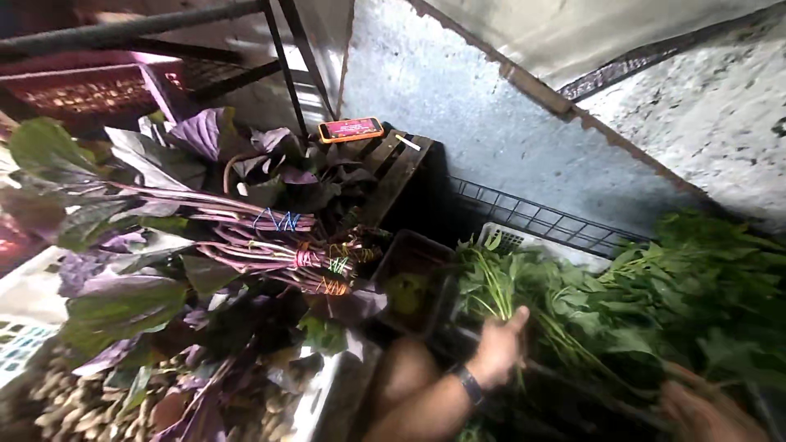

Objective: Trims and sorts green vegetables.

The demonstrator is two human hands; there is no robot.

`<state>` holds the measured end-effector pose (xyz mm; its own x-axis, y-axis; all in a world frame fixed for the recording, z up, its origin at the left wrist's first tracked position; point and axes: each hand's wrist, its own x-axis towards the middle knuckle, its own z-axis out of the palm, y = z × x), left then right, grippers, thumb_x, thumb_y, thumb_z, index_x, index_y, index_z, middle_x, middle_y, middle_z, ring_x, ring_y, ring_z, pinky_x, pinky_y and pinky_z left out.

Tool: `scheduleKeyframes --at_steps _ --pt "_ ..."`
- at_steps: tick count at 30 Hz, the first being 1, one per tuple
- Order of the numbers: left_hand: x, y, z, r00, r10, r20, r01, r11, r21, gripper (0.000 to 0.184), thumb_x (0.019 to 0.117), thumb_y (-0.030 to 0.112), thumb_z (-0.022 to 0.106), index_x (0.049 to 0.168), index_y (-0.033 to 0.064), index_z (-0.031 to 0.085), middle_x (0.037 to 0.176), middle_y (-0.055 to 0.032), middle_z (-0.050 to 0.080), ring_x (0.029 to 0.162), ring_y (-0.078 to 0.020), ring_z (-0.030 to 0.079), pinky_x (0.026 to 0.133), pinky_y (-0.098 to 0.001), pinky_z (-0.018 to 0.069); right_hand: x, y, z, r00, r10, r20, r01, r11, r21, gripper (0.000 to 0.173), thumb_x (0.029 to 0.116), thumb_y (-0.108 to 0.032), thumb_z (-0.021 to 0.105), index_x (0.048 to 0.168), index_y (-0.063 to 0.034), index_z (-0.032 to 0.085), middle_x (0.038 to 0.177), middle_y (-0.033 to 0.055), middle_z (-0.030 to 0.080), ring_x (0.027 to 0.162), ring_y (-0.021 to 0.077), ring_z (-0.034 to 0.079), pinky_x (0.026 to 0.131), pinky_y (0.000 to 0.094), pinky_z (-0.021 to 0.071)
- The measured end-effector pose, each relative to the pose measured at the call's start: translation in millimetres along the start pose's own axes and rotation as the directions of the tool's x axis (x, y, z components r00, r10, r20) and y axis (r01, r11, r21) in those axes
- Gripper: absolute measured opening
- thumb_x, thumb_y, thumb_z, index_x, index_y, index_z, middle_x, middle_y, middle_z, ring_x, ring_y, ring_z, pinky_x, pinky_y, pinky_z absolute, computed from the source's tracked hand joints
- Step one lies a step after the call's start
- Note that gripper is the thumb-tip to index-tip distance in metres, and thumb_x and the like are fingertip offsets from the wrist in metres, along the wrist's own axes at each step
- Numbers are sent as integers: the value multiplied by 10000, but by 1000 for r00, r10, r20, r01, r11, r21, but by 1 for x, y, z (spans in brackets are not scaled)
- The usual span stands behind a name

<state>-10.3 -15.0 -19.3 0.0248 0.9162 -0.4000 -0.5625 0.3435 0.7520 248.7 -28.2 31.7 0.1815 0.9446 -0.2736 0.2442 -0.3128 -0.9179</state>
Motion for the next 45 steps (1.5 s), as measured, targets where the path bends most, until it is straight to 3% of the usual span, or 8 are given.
scheduleKeyframes --at_steps 5,11,17,22,26,31,35,45 --pt "-3 9 1 999 -39 -16 39 998 -51 358 1042 394 596 870 86 535 542 21 415 383 -82 390 367 -227 388 29 -10 -11 987 -141 -83 162 908 386 272 1105 -153 364 1363 -122 448 821 -115 617 712 45 658 753 295 617" --pt "-1 -4 4 1000 -5 5 5 1000 -30 246 1055 300 584 1112 63 612 550 23 425 400 -80 419 395 -231 418 48 30 39 982 125 -142 -62 920 387 221 1099 -307 444 1219 -176 575 739 -98 507 513 38 474 503 226 479" --pt "-3 -1 4 995 90 49 -97 982 160 216 1020 214 644 1161 52 677 686 -25 572 443 -79 437 417 -233 400 22 -6 96 993 119 21 -112 845 523 247 1102 -218 415 1232 -84 576 865 -20 612 687 86 618 639 270 564" --pt "-3 -13 8 966 223 128 -256 880 400 247 933 205 751 1088 18 705 914 -80 725 790 -136 691 771 -353 590 13 -32 150 992 89 85 -116 907 406 217 1081 -210 496 1077 -54 648 859 31 640 684 105 596 603 255 518" --pt "-1 -4 0 968 250 32 -242 891 384 180 971 199 707 972 20 688 770 -48 676 660 -116 636 654 -316 552 17 -39 159 977 55 204 -118 945 307 316 1112 -271 418 1122 -65 658 894 28 655 708 103 609 622 252 522" --pt "2 21 -5 999 50 -3 -49 985 166 221 1010 230 667 1049 12 672 717 -42 632 496 -78 512 447 -230 435 20 -42 143 932 -17 363 -103 945 310 346 1121 -196 382 1349 -7 560 1152 111 710 1019 190 709 900 350 593" --pt "6 18 -2 999 3 51 -7 996 86 212 1027 208 638 1054 0 666 697 -61 617 452 -72 455 412 -212 399 20 -44 141 966 -70 249 -13 948 317 243 1079 -128 501 1200 24 647 1057 121 724 913 189 723 845 344 616" --pt "2 9 -4 987 -46 156 22 988 156 179 1017 169 647 1054 -6 657 749 -64 625 456 -74 474 416 -206 423 12 -38 116 955 -71 286 59 997 51 218 1049 -150 586 1146 7 704 1055 120 735 908 199 739 783 369 643"
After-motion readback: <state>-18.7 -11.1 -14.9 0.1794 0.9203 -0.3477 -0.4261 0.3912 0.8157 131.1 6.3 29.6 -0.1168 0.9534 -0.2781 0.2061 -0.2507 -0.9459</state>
